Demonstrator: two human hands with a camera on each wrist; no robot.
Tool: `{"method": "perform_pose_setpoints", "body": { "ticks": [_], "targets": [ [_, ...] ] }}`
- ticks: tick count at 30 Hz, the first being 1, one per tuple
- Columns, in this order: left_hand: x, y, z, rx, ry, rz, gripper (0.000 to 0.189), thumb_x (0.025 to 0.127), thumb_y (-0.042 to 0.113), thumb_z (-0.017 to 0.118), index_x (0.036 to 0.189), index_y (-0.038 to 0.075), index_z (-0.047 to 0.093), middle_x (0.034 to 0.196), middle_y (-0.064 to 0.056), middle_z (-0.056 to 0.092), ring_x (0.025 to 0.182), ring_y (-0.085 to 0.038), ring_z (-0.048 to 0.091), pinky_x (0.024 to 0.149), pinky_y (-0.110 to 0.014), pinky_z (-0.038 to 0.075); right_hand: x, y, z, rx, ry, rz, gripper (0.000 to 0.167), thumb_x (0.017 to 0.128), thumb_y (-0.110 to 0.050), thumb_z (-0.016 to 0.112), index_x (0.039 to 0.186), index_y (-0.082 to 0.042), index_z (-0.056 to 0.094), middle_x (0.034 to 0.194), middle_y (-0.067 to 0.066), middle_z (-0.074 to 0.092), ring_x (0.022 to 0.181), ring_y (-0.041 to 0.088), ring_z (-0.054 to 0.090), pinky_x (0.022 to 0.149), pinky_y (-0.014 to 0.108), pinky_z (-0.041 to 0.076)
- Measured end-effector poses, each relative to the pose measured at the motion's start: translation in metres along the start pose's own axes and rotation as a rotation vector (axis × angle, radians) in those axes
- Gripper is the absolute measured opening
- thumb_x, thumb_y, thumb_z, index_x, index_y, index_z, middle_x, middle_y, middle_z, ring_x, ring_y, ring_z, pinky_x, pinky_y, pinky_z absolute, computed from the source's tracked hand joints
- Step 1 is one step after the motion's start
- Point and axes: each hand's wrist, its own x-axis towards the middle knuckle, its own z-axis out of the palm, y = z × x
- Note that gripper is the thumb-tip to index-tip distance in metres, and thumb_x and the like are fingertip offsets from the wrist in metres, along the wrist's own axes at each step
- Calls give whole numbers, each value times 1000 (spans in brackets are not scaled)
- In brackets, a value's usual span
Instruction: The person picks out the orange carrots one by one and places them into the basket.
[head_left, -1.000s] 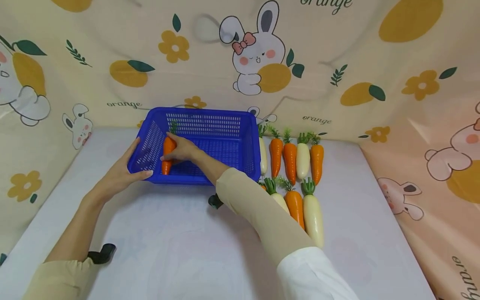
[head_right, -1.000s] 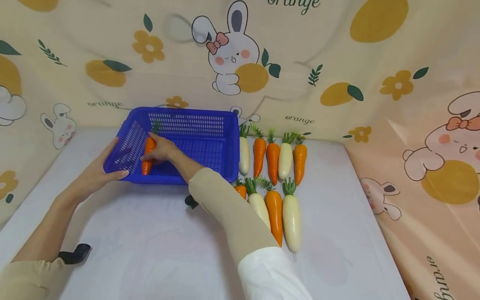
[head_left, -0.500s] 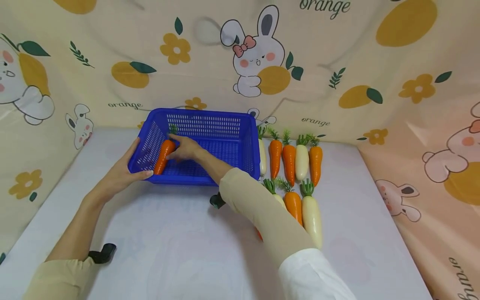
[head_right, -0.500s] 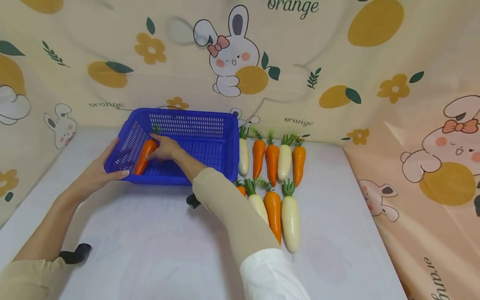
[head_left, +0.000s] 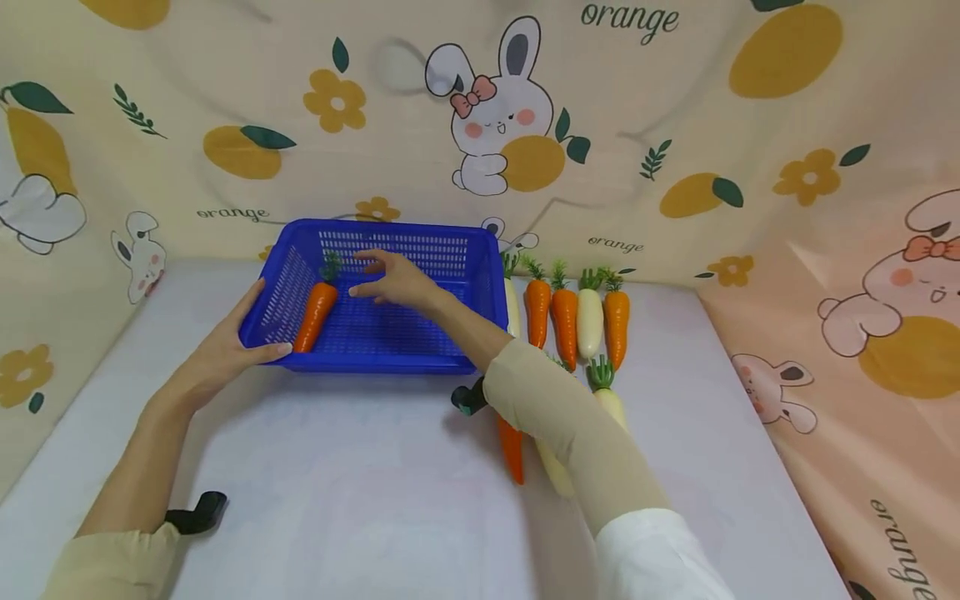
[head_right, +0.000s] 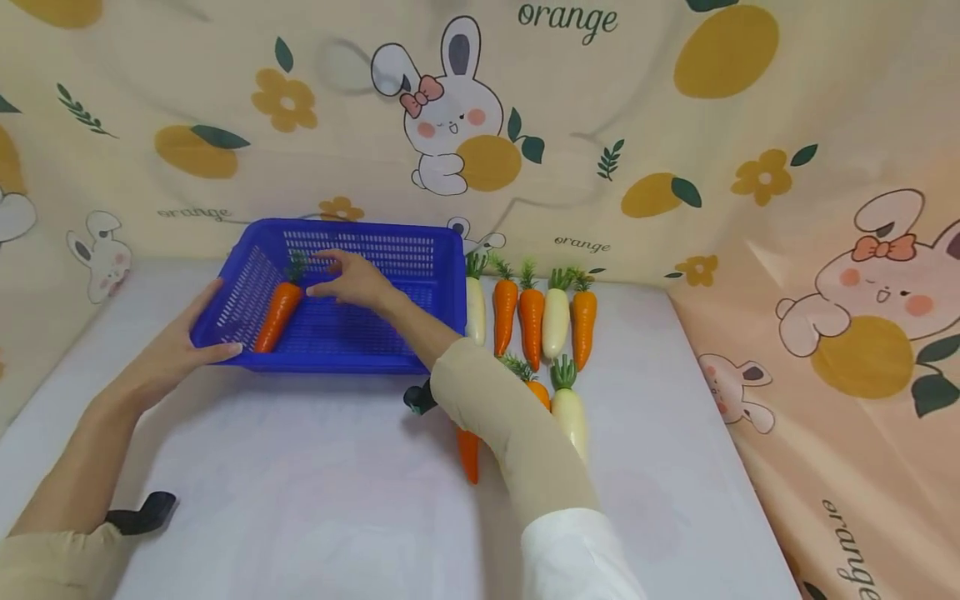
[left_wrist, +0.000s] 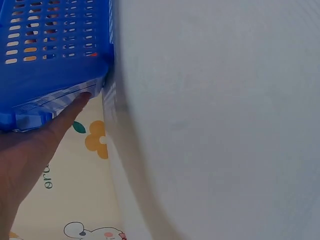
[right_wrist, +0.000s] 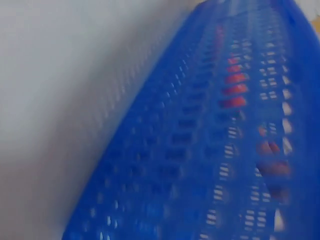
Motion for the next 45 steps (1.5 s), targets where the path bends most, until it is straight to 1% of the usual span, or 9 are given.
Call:
{"method": "perform_pose_setpoints", "body": {
  "ticks": [4, 8, 12, 16, 25, 31, 37, 40, 45],
  "targets": [
    [1, 2, 0, -18, 10, 24, 106, 92, 29, 71, 158, 35, -11, 166, -13, -12, 149, -44, -7, 114, -70, 0, -16, -2, -22, 32, 35, -47, 66, 92, -18, 73, 151, -14, 43, 148, 18, 46, 115, 25, 62, 98, 39, 53],
    [3, 2, 0, -42, 13, 24, 105, 91, 28, 72, 158, 37, -8, 166, -13, -11, 150, -42, -8, 115, -69, 0, -33, 1, -46, 67, 76, -102, 65, 93, -19, 72, 150, -12, 43, 146, 18, 49, 115, 24, 63, 99, 40, 52],
    [0, -1, -3, -39, 27, 26, 104, 92, 27, 71, 158, 37, -9, 165, -14, -12, 149, -44, -9, 114, -70, 0, -48, 4, -64, 79, 103, -150, 65, 92, -19, 72, 150, -11, 43, 144, 18, 51, 114, 24, 65, 98, 39, 52],
    [-2, -5, -4, -59, 37, 50, 103, 93, 25, 70, 158, 36, -9, 165, -14, -12, 149, -44, -9, 114, -70, -2, -64, 6, -79, 85, 139, -183, 61, 93, -16, 71, 148, -11, 46, 144, 17, 52, 120, 23, 61, 98, 42, 53],
    [-2, -13, 1, -74, 26, 47, 102, 93, 23, 70, 158, 37, -8, 165, -13, -12, 149, -45, -8, 113, -71, 1, -102, 27, -105, 69, 191, -154, 57, 95, -16, 69, 147, -9, 46, 147, 13, 49, 125, 25, 55, 100, 39, 51],
    [-6, -18, 3, -76, 18, 43, 102, 94, 22, 69, 158, 37, -9, 165, -13, -13, 149, -44, -9, 114, -70, 0, -123, 52, -117, 77, 220, -132, 58, 96, -17, 68, 148, -10, 45, 148, 15, 47, 126, 30, 55, 102, 44, 50],
    [-3, -16, 4, -52, 28, 46, 101, 94, 26, 69, 158, 38, -9, 166, -12, -12, 149, -43, -9, 114, -69, -1, -152, 68, -141, 82, 292, -127, 53, 95, -16, 68, 145, -15, 50, 144, 10, 52, 127, 35, 54, 102, 48, 49],
    [-1, -15, 4, -39, 32, 55, 101, 94, 27, 68, 157, 38, -10, 166, -11, -11, 150, -42, -9, 114, -69, 0, -169, 67, -152, 62, 333, -110, 54, 95, -16, 68, 145, -14, 49, 144, 10, 52, 127, 35, 54, 100, 41, 51],
    [3, -15, 4, -37, 29, 58, 102, 95, 28, 67, 156, 38, -13, 165, -11, -12, 149, -42, -11, 113, -71, 1, -188, 75, -172, 43, 401, -119, 53, 96, -15, 67, 146, -13, 48, 144, 13, 51, 123, 34, 57, 95, 32, 54]
  ]
}}
